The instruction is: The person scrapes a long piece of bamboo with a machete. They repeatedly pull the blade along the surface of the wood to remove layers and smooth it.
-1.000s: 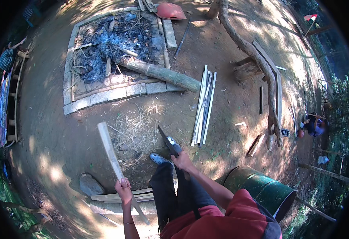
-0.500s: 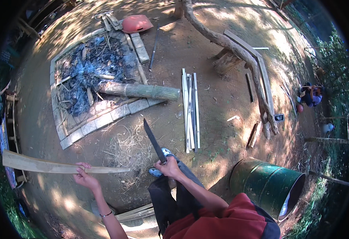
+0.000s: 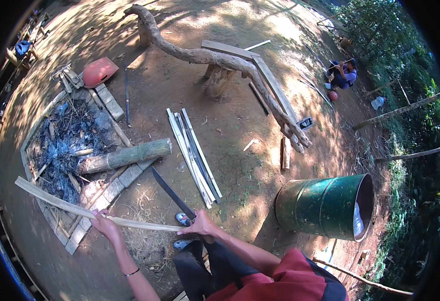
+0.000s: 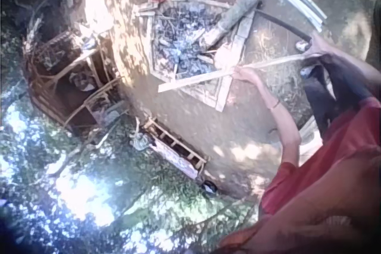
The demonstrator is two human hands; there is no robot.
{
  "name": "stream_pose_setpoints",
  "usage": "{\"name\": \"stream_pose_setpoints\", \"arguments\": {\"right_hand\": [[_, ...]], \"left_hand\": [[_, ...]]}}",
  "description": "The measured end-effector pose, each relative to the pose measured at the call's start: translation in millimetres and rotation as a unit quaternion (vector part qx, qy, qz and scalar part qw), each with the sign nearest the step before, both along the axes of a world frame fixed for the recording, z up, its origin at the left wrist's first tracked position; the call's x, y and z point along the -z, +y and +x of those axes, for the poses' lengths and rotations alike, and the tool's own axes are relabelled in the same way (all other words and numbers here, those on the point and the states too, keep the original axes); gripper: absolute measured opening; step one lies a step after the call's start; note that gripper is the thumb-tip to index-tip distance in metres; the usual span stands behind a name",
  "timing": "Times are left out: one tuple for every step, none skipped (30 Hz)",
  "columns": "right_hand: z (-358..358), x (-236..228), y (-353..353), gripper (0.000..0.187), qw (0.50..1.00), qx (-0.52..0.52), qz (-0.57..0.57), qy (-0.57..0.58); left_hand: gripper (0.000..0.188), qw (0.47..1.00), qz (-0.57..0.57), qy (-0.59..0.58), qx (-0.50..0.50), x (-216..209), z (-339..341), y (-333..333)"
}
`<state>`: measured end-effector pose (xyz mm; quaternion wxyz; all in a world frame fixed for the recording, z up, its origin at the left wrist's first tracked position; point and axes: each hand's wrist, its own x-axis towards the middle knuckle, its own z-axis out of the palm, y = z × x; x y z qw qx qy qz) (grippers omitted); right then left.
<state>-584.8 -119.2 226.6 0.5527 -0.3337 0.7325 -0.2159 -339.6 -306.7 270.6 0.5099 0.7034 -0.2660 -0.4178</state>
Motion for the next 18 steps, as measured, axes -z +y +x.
{"name": "stream_pose_setpoints", "arguments": {"right_hand": [[-7, 3, 7, 0.061, 0.999, 0.023, -0.031, -0.025], [-11, 10, 18, 0.060, 0.998, 0.038, -0.037, -0.028], [-14, 18, 28, 0.058, 0.997, 0.050, -0.041, -0.033], [-20, 24, 37, 0.056, 0.996, 0.061, -0.045, -0.038], [-28, 8, 34, 0.053, 0.998, 0.051, -0.015, -0.042], [-33, 3, 37, 0.052, 0.998, 0.057, -0.003, -0.033], [-37, 1, 40, 0.051, 0.998, 0.062, 0.010, -0.024], [-41, -1, 42, 0.051, 0.997, 0.067, 0.022, -0.013], [-43, 4, 48, 0.044, 0.998, 0.064, 0.018, -0.005], [-46, 12, 53, 0.041, 0.998, 0.054, 0.004, -0.015], [-48, 22, 61, 0.039, 0.999, 0.047, -0.008, -0.026], [-50, 30, 67, 0.036, 0.998, 0.037, -0.021, -0.038], [-50, 37, 72, 0.030, 0.997, 0.023, -0.053, -0.047], [-51, 33, 73, 0.029, 0.999, -0.006, -0.044, -0.031], [-54, 25, 70, 0.028, 0.999, -0.035, -0.036, -0.012], [-56, 20, 69, 0.028, 0.998, -0.064, -0.028, 0.006], [-56, 18, 70, 0.029, 0.996, -0.080, -0.031, 0.014], [-56, 16, 69, 0.030, 0.994, -0.098, -0.036, 0.023]], "left_hand": [[0.022, 0.999, 0.006, 0.030, 0.017, 0, -9, -3], [0.021, 0.998, 0.023, 0.060, 0.016, 5, -15, -9], [0.020, 0.995, 0.041, 0.088, 0.012, 16, -17, -15], [0.020, 0.991, 0.058, 0.117, 0.008, 28, -18, -20], [0.020, 0.986, 0.076, 0.148, 0.021, 42, -14, -23], [0.020, 0.983, 0.100, 0.153, 0.023, 46, -17, -25], [0.020, 0.979, 0.124, 0.157, 0.025, 50, -21, -27], [0.021, 0.975, 0.146, 0.163, 0.027, 52, -27, -30], [0.023, 0.974, 0.156, 0.163, 0.021, 56, -34, -30], [0.023, 0.969, 0.175, 0.170, 0.027, 59, -39, -32], [0.023, 0.964, 0.196, 0.176, 0.035, 60, -46, -34], [0.023, 0.959, 0.216, 0.181, 0.040, 60, -51, -37], [0.027, 0.949, 0.244, 0.190, 0.064, 63, -53, -42], [0.030, 0.942, 0.259, 0.182, 0.106, 62, -57, -48], [0.033, 0.934, 0.273, 0.176, 0.148, 60, -65, -55], [0.037, 0.924, 0.286, 0.169, 0.190, 60, -67, -57], [0.041, 0.912, 0.272, 0.199, 0.234, 75, -63, -59], [0.046, 0.898, 0.255, 0.228, 0.275, 97, -59, -63]]}}
